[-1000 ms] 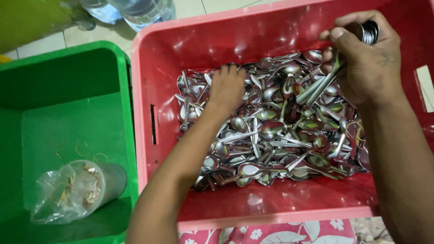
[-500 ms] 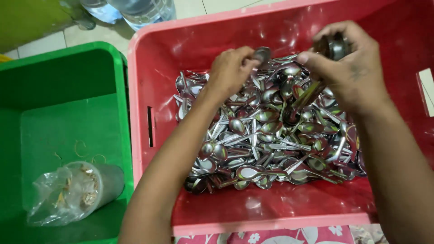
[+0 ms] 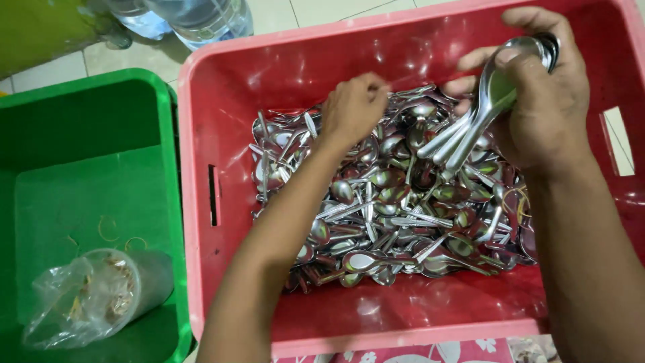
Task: Bundling metal spoons together using rubber bands
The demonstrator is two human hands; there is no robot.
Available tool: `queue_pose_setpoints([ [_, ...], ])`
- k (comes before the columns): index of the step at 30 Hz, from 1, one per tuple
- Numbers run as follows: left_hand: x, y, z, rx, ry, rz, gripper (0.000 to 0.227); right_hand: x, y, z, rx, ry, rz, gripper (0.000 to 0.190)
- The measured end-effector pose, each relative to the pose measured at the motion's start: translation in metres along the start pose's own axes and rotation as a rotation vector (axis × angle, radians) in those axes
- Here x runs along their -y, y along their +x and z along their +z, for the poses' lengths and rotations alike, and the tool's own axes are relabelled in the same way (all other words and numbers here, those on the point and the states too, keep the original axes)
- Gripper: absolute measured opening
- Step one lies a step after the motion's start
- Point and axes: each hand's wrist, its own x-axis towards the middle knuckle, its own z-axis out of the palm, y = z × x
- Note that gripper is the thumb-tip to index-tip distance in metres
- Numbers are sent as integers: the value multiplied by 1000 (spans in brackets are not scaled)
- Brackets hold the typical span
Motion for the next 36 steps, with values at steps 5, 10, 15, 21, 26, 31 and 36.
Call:
queue_pose_setpoints([
  [5, 52, 35, 65, -139, 291, -157, 45, 1, 1, 6, -20, -193, -63, 28],
  [10, 53, 46, 87, -298, 180, -187, 24, -1, -4, 3, 34, -325, -125, 19],
  [15, 55, 36, 49, -451, 313, 49, 19, -8, -4, 0, 72, -817, -410, 21],
  [21, 35, -1, -32, -607, 425, 558, 11, -21, 0, -4, 133, -1002, -464, 31],
  [26, 8, -25, -69, -415, 504, 740, 5, -15, -4, 24, 162, -971, -249, 38],
  [31, -40, -76, -75, -190, 337, 728, 14, -23, -1, 24, 285, -924, -122, 43],
  [36, -50, -77, -58, -267, -7, 796, 6, -13, -9, 26, 348, -605, 3, 18],
])
